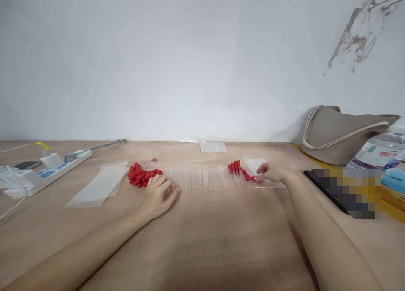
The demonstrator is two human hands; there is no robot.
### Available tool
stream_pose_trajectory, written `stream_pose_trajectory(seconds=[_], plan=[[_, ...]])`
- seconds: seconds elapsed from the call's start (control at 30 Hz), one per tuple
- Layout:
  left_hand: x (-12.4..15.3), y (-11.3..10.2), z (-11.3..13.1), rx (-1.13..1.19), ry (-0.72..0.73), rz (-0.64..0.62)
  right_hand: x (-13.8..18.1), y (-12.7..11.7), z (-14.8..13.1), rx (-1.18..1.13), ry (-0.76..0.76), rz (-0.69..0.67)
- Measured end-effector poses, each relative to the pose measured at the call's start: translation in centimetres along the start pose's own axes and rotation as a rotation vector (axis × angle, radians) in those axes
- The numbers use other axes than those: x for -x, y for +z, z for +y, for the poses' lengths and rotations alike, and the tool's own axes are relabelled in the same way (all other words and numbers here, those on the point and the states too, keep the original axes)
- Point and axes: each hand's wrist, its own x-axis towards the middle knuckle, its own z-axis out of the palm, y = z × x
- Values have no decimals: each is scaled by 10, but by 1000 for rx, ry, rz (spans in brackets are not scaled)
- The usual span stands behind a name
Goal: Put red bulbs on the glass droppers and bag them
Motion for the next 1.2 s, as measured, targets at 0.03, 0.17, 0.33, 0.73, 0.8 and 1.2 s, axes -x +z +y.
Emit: stream_pose_trajectory(seconds=[0.03,0.17,0.33,0.73,0.8,1.2], plan=[[-3,0,-1,-33,-37,1,1,0,0,-6,21,-8],[-24,10,-1,-113,-148,-64,4,1,-11,51,104,19],[-60,40,22,-133,-263,-196,10,-1,-30,117,196,20],[-95,68,50,-320,-472,-401,22,-12,-51,175,262,35],[-98,71,54,-330,-480,-420,22,-12,-53,198,264,30],[-102,36,46,-134,-397,-446,21,9,-78,-146,-131,415]])
